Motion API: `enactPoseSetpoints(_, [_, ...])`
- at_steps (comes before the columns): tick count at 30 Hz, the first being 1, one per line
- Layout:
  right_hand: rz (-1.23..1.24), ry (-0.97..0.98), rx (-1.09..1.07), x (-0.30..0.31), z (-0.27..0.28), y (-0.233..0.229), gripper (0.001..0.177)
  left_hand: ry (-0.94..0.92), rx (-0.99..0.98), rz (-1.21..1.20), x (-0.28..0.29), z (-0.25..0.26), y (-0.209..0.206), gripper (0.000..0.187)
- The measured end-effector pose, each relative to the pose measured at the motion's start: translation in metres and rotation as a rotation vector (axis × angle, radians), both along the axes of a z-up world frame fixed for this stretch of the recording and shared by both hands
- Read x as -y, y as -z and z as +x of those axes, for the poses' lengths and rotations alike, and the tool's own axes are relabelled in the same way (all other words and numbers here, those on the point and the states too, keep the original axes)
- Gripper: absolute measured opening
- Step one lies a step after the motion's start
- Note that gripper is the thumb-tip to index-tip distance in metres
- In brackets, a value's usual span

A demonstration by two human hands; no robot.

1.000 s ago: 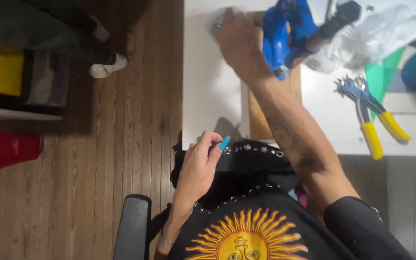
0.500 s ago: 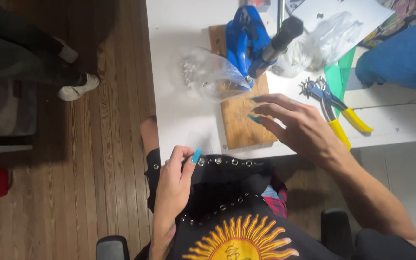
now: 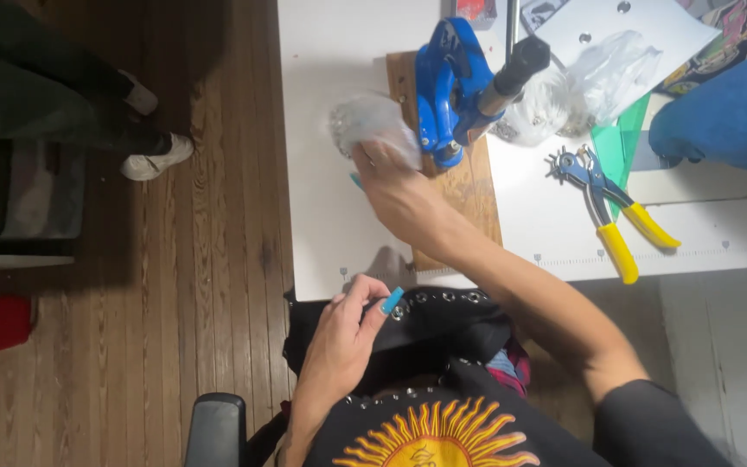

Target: Installing metal eyelets onto a black garment using a hole punch and a manual press

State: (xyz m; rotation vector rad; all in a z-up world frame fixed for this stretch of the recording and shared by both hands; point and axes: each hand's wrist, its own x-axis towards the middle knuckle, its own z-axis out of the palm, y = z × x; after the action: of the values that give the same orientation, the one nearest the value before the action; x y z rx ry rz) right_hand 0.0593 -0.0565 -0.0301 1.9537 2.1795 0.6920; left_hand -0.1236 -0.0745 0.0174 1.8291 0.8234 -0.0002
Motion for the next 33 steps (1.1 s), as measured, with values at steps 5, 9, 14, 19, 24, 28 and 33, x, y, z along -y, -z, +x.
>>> enactPoseSetpoints(5, [-0.037, 0.189, -0.002, -0.028, -0.021, -0.015, 0.042, 0.0, -0.003, -0.022, 0.002, 0.0, 0.001, 0.022])
enactPoseSetpoints(9, [0.228, -0.095, -0.654, 0.043, -0.023, -0.097, 0.01, 0.038, -0.011, -0.067, -0.003, 0.006, -0.008, 0.017])
enactPoseSetpoints(14, [0.195, 0.31, -0.561, 0.114, 0.085, -0.068, 0.006, 0.07, 0.097, -0.034, -0.008, 0.009, 0.011, 0.014])
enactPoseSetpoints(19, [-0.078, 0.593, -0.698, 0.082, 0.158, -0.04, 0.007, 0.062, 0.14, -0.016, -0.003, 0.011, 0.011, 0.017])
enactPoseSetpoints(24, [-0.383, 0.551, -0.178, 0.048, 0.176, -0.002, 0.03, -0.035, 0.093, -0.045, 0.005, 0.009, 0.005, 0.019])
enactPoseSetpoints(28, [-0.227, 0.389, -0.137, 0.06, 0.175, -0.003, 0.023, -0.056, 0.105, -0.093, 0.009, 0.006, 0.01, 0.023])
enactPoseSetpoints(33, [-0.129, 0.376, -0.344, 0.073, 0.164, -0.026, 0.022, -0.006, 0.087, -0.045, 0.008, 0.012, 0.017, 0.023])
